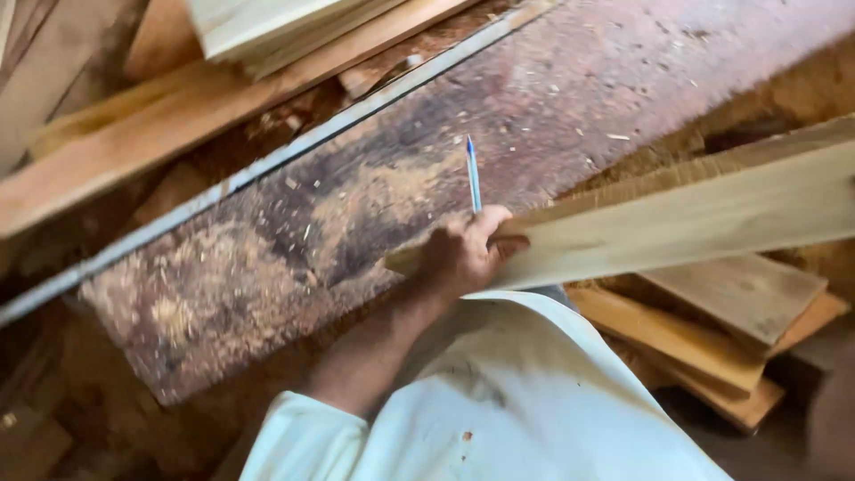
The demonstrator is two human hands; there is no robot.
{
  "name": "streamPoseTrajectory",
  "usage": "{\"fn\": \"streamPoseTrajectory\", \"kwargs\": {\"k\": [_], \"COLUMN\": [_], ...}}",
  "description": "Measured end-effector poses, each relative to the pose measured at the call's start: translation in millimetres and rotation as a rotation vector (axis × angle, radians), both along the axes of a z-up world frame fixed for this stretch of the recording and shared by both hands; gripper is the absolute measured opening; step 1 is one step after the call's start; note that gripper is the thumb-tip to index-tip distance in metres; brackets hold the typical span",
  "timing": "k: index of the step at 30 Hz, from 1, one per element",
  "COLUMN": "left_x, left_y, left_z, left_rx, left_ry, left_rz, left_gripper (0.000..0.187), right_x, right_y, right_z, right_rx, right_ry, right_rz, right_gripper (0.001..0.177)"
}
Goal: Marking wooden boards for cutting using a pen and a metal straight edge as a guide on a workbench.
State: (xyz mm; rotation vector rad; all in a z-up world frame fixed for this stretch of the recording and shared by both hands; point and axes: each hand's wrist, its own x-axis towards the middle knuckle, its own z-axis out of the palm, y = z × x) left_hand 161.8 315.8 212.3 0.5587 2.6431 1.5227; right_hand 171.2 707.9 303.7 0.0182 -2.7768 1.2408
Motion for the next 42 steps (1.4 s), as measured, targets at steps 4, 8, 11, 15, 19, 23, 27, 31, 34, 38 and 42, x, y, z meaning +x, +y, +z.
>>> {"fn": "streamPoseTrajectory", "kwargs": {"k": [4,8,11,15,19,23,27,31,34,38,42], "left_x": [-26.0,-47.2,-56.3,-86.9,-128.9,-174.2,-189.4,-178.8,-209.4,-218.4,-220.9], "left_y": [-59.4,-113.7,-139.8,-152.4,-142.6,-123.4,-122.6,-138.9,-181.0,-228.7,-241.3], "left_z": [25.4,5.7,-15.4,-68.9,-82.0,-127.1,-183.1,-234.3,-196.2,-222.3,-237.8], "left_rx": [-0.25,-0.547,-0.471,-0.55,-0.516,-0.555,-0.567,-0.498,-0.533,-0.849,-0.825], "left_ry": [0.243,-0.433,-0.501,-0.701,-0.737,-0.649,-0.442,-0.063,-0.147,-0.492,-0.686], "left_rz": [-0.1,-0.113,0.056,0.163,0.203,0.161,0.141,0.264,0.395,0.28,0.118], "left_gripper": [0.043,0.032,0.029,0.028,0.029,0.03,0.035,0.026,0.013,0.017,0.023], "right_x": [-23.9,-51.2,-62.1,-102.6,-144.9,-176.1,-196.7,-209.4,-232.5,-275.3,-310.0], "right_y": [-43.5,-136.3,-192.2,-185.1,-173.3,-169.2,-171.9,-192.5,-183.7,-207.6,-190.8], "right_z": [-102.0,-166.2,-180.4,-249.7,-286.7,-293.1,-290.1,-282.5,-273.0,-251.6,-271.3], "right_rx": [-0.213,-0.379,-0.362,-0.298,-0.1,0.19,0.351,0.303,0.3,0.486,0.53], "right_ry": [0.081,-0.088,-0.253,-0.328,-0.313,-0.46,-0.362,-0.216,-0.194,-0.492,-0.262], "right_rz": [-0.227,-0.227,-0.334,-0.33,-0.368,-0.39,-0.306,-0.14,-0.056,-0.104,0.087], "right_gripper": [0.007,0.016,0.021,0.034,0.05,0.052,0.037,0.038,0.017,0.019,0.027]}}
